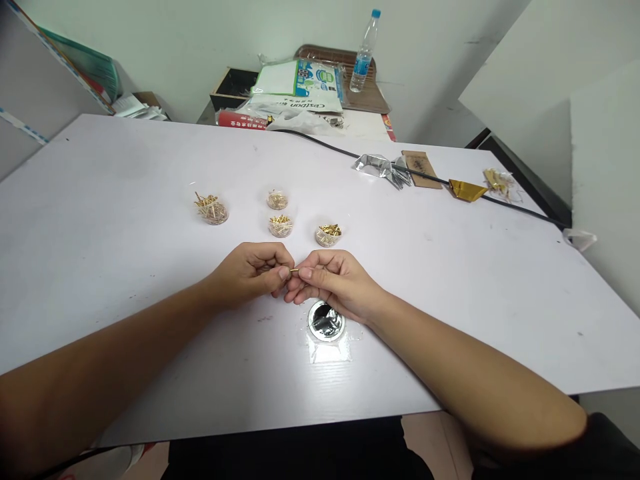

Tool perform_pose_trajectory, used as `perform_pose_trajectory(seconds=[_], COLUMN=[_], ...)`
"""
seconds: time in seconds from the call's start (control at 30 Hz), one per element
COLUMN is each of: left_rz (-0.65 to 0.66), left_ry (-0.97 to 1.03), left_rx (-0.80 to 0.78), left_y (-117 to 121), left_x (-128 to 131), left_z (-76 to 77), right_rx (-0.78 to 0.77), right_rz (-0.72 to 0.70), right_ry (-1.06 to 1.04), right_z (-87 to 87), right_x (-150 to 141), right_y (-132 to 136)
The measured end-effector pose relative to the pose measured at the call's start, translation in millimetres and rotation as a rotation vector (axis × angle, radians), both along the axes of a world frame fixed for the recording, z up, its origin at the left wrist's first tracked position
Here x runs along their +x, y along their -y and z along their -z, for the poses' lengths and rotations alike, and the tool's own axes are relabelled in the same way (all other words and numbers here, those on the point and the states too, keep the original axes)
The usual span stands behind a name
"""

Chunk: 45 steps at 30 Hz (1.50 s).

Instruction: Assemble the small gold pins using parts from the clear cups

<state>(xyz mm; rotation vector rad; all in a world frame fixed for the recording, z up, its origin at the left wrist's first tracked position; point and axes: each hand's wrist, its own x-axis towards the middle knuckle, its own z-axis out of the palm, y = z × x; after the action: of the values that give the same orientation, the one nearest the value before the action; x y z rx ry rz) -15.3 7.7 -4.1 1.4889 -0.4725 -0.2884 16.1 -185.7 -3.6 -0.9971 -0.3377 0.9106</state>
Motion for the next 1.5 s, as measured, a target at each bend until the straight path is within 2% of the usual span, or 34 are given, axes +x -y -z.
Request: perform_pose_trajectory(seconds=[0.33, 1.03, 1.5], left_rz=[0.064, 0.083, 0.141], left_ry=[0.003, -0.023, -0.020], left_rx=[-0.029, -0.061, -0.105], left_y=[-0.2, -0.5, -1.3], left_x=[1.4, 1.3, 2.7], left_z=[0.0, -1.7, 0.6], right_rx=[0.062, 0.029, 0.034], right_rz=[-0.072, -0.078, -0.080], right_ry=[-0.133, -0.086, -0.076], right_z=[1.3, 0.5, -0.4], right_x=[1.3, 1.0, -0.9], right_y=[0.1, 0.8, -0.4])
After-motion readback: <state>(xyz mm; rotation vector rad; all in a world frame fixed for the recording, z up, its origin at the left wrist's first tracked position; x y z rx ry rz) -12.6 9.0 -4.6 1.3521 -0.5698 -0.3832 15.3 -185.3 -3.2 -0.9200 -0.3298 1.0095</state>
